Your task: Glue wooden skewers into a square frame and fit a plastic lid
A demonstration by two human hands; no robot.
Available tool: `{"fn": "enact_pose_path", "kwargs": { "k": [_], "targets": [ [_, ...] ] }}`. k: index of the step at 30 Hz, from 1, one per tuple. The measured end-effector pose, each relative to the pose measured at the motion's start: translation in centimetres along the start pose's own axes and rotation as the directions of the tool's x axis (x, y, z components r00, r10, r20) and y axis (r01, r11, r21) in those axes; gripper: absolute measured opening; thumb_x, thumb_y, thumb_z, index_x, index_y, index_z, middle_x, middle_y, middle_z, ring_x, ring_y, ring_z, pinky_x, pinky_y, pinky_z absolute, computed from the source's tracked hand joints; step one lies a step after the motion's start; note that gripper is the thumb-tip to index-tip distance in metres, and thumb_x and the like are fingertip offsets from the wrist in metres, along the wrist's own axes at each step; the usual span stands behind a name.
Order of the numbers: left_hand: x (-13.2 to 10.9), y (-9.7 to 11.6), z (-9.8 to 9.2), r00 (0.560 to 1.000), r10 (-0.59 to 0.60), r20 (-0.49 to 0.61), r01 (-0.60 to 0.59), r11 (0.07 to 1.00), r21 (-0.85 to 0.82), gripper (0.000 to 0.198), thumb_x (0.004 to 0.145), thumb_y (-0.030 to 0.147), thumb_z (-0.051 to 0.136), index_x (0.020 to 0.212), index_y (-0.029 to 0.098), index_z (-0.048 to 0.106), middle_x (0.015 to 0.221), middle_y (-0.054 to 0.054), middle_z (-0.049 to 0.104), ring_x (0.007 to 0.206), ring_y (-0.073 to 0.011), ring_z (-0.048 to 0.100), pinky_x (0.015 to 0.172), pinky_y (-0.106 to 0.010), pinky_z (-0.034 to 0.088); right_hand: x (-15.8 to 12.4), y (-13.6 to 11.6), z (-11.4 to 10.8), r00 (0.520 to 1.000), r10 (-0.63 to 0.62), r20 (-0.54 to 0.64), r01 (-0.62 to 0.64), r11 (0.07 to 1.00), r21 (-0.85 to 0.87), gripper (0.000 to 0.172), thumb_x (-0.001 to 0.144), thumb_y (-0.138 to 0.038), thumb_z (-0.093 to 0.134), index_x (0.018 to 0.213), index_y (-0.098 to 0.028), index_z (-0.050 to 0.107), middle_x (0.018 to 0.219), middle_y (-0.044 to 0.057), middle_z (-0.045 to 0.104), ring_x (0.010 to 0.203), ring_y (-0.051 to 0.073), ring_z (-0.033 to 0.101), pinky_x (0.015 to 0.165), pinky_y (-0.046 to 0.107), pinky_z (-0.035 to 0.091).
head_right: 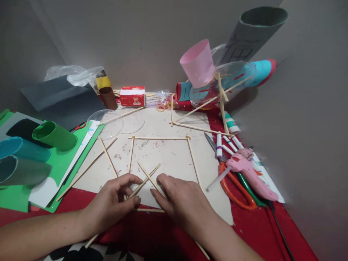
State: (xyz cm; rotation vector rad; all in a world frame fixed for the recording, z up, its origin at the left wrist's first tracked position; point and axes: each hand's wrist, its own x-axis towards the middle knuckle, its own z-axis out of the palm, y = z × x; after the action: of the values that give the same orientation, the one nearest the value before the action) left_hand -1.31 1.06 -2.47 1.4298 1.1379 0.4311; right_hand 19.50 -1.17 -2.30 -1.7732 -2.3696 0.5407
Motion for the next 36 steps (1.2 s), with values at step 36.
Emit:
{"fn": "enact_pose_path", "kwargs": {
  "k": [36],
  "targets": [
    [-0.15,0.23,-0.04,0.999,0.053,0.013,-0.053,0.998,0.031,0.022,0.077,0.017,0.057,0.098,0.019,0.06,0.063,0.005,0.052,0.053,-0.0077,0.042,0.05,-0.021,0.034,0.17,0.05,0.47,0.993,0.103,0.061,-0.11,0.985,0.132,0.03,0.092,-0.04,0.042,0.068,-0.022,0.047,0.057,-0.003,0.053,0.051,0.013,0.048,0.052,0.025,0.026]
  ]
}}
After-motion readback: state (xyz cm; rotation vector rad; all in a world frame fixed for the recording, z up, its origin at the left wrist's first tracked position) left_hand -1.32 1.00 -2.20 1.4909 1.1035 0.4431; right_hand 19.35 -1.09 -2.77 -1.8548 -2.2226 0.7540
